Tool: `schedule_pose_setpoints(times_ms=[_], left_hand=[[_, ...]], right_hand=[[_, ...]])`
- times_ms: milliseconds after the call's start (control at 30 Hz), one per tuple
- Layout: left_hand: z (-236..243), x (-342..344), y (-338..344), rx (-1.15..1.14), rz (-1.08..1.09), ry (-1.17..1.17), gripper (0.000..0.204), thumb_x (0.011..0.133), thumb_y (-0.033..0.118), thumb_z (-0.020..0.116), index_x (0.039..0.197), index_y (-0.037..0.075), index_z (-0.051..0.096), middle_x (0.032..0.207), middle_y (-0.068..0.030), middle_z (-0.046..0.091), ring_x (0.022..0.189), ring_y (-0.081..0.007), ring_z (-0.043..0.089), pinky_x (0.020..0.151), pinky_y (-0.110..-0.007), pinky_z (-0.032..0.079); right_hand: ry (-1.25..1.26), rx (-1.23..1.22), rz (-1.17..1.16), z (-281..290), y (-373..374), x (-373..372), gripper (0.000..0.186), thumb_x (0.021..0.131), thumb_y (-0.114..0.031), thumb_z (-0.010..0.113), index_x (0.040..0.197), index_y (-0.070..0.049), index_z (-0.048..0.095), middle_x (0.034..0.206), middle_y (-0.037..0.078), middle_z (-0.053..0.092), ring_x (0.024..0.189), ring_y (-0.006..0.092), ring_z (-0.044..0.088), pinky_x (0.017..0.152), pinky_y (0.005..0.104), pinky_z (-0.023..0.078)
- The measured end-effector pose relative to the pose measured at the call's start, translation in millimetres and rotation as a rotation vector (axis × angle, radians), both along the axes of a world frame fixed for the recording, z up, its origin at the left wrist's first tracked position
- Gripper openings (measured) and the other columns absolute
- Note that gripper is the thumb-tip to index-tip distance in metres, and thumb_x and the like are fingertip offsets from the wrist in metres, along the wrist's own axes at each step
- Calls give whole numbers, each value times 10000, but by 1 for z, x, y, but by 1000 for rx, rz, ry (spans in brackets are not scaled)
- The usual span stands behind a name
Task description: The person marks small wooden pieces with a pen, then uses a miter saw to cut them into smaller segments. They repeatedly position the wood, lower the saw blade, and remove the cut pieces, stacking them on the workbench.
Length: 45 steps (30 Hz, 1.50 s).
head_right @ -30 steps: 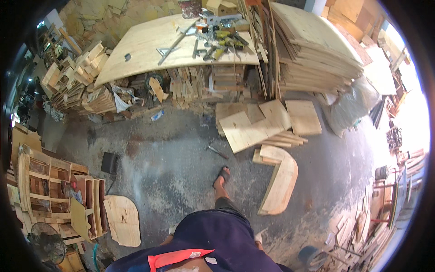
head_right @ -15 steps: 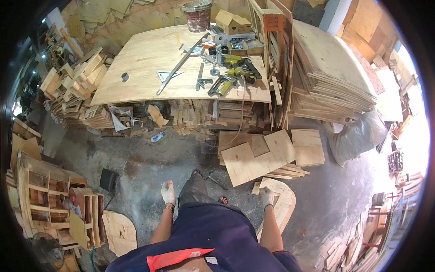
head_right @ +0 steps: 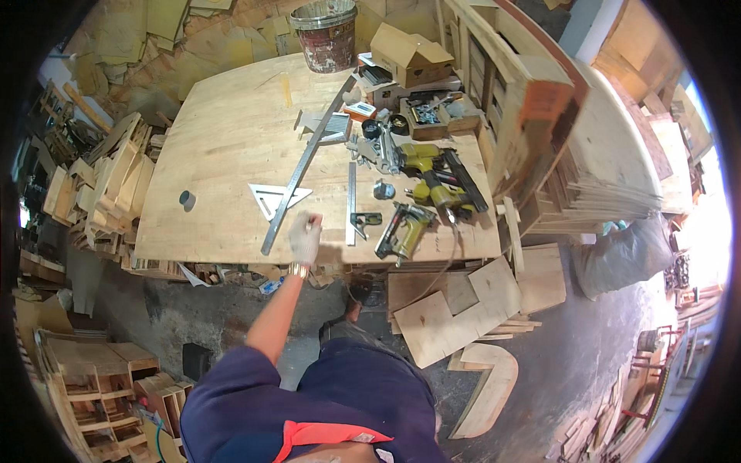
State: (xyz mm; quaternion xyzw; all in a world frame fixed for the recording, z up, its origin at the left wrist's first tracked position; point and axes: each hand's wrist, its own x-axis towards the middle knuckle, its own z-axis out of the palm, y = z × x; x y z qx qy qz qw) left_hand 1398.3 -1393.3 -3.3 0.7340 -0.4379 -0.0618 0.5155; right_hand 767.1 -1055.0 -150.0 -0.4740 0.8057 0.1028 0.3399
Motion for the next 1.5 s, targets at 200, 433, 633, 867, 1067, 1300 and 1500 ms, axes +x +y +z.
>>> schedule_pose_setpoints(times_ms=[200,433,633,867,1067,1300,1500], left_hand=[[19,115,-197,65,-109,-441,90,806,185,736,868,127,704,932,-97,653,965,-323,613,867,-467,448],[-17,180,-316,286,-248,-720,101,755,203,786,854,183,779,1020,-65,661,1059,-312,589,900,-479,440],[-36,186,-337,316,-317,-740,178,712,207,819,884,183,783,1091,-80,652,1108,-309,578,910,-487,439],[-35,191,-335,460,-308,-737,245,729,223,813,953,148,747,1122,-119,648,1136,-339,577,950,-517,443],[-23,181,-310,-313,-307,-1018,233,878,259,780,1069,135,728,1283,-130,648,1250,-330,579,1197,-598,301],[23,62,-189,-150,-194,-506,274,894,193,786,1027,-26,689,1188,-188,643,1033,-345,611,850,-415,529],[47,-169,-1,227,-1019,248,67,888,-25,612,934,18,636,971,-76,656,828,-155,596,795,-310,520]], right_hand=[[21,164,-250,89,-15,58,413,860,-378,679,1000,3,751,1070,281,720,1016,432,687,882,477,512],[70,258,-379,158,-15,100,417,857,-382,679,1013,-2,750,1080,279,718,1032,429,684,892,475,513],[95,300,-485,212,19,114,421,854,-386,678,1025,-7,749,1089,277,717,1046,427,681,901,474,514],[102,393,-638,219,75,178,427,852,-390,677,1038,-12,748,1100,275,715,1062,425,678,912,473,516],[11,340,-933,247,171,289,432,849,-393,677,1049,-17,747,1109,273,713,1076,423,675,921,472,517],[-117,297,-1195,192,211,398,439,846,-397,676,1063,-22,746,1119,271,711,1092,420,671,932,471,518],[-274,198,-1296,105,232,431,445,844,-401,676,1074,-26,745,1128,269,709,1106,418,668,941,469,520]])
